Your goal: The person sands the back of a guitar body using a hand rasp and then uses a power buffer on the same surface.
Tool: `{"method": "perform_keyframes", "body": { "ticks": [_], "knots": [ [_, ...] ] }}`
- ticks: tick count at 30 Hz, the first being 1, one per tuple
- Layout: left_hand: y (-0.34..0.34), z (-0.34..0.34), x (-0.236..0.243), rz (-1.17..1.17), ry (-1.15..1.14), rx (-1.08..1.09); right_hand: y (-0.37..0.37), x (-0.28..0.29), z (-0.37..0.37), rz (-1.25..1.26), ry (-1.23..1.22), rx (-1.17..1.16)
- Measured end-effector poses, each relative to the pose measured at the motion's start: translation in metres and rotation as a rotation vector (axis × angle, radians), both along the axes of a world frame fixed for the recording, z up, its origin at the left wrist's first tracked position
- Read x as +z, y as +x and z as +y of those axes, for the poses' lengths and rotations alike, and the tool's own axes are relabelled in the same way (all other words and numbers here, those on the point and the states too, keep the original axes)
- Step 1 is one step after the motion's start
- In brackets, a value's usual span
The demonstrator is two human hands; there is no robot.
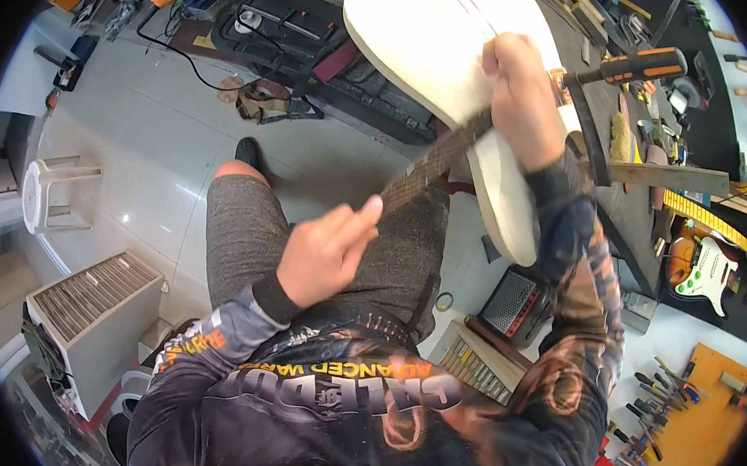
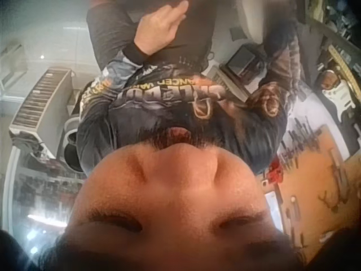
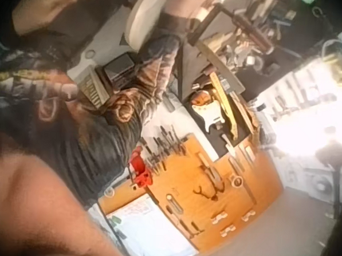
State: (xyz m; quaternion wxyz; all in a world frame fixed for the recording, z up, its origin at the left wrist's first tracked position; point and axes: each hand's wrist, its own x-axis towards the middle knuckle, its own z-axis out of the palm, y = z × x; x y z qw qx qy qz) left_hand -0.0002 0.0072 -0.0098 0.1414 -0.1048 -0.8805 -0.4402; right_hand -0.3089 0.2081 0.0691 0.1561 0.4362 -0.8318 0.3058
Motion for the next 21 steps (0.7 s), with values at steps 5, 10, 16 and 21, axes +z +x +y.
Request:
{"method": "perform_keyframes", "body": {
  "ticks": [5, 10, 16, 21],
  "knots": [
    [-0.074, -0.009, 0.008, 0.048, 0.065, 0.156, -0.069, 0.037, -0.060, 0.166, -0.016, -0.059],
    [-0.079, -0.009, 0.009, -0.001, 0.266, 0.128, -0.054, 0.039, -0.039, -0.027, -0.056, -0.087],
    [-0.015, -0.010, -0.028, -0.045, 0.414, -0.057, 0.028, 0.001, 0.017, -0.264, 0.027, 0.102],
    [-0.011, -0.012, -0.019, -0.129, 0.336, -0.075, 0.039, 0.008, 0.022, -0.066, 0.136, 0.037]
  ]
}}
